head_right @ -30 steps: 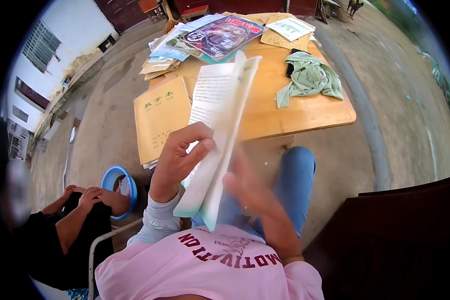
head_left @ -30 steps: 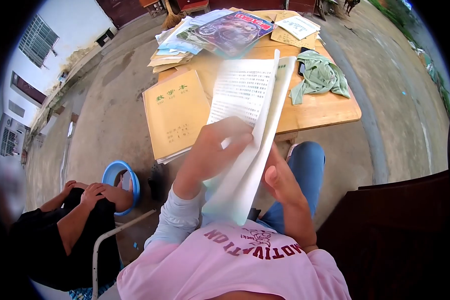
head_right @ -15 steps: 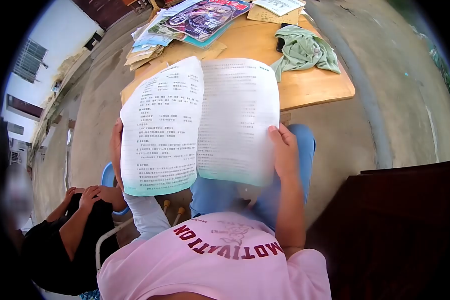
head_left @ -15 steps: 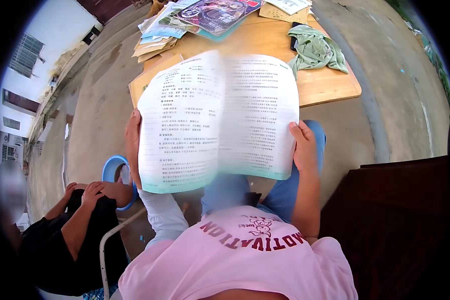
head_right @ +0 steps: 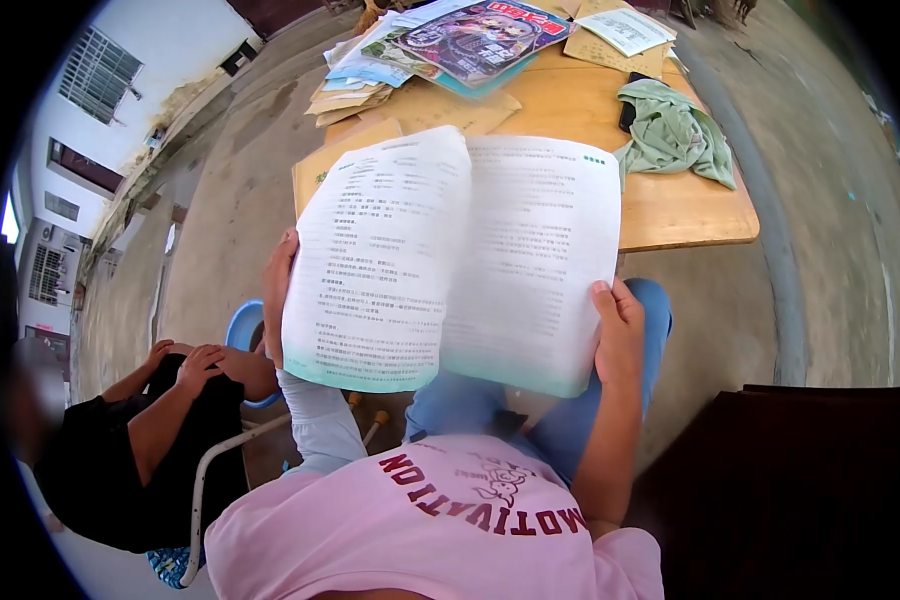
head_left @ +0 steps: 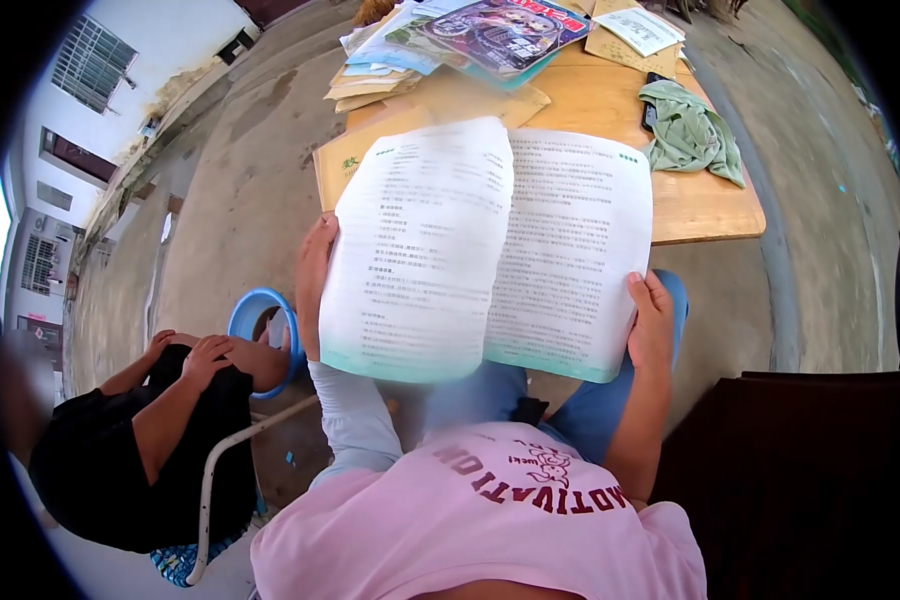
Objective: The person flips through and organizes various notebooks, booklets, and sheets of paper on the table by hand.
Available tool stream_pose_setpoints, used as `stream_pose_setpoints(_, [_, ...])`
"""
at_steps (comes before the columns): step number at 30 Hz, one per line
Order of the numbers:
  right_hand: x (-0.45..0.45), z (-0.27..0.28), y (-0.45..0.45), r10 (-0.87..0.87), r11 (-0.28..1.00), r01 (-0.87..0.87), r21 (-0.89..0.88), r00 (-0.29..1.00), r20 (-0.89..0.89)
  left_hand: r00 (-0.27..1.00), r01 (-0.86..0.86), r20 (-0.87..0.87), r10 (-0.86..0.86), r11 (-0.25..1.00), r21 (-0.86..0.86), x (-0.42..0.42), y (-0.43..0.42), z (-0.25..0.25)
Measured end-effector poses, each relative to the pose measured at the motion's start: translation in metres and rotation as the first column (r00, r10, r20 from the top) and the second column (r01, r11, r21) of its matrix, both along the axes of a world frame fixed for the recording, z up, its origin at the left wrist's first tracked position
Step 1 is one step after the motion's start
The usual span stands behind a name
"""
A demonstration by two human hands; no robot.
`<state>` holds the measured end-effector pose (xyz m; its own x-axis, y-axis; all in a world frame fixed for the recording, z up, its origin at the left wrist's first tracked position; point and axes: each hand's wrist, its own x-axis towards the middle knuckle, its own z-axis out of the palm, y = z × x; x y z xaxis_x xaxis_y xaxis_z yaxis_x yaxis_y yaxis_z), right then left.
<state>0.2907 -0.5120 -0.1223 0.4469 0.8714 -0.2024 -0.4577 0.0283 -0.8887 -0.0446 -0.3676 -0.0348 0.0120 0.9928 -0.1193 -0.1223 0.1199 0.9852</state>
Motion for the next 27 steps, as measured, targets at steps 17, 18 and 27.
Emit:
stream_pose_setpoints(17, [0.000, -0.003, -0.001, 0.041, 0.999, -0.041, 0.001, 0.998, -0.057, 0.853, 0.426, 0.211, -0.478, 0.870, 0.249, 0.083, -0.038, 0.056])
stream_pose_setpoints(18, [-0.001, -0.003, -0.001, 0.042, 0.999, -0.044, -0.025, 0.998, -0.042, 0.811, 0.497, 0.192, -0.553, 0.823, 0.274, 0.097, -0.047, 0.055])
stream_pose_setpoints(27, [0.006, 0.005, -0.015, 0.188, 0.980, -0.145, 0.135, 0.894, -0.407, 0.610, 0.770, -0.670, -0.425, 0.520, 0.371, 0.135, -0.038, -0.022])
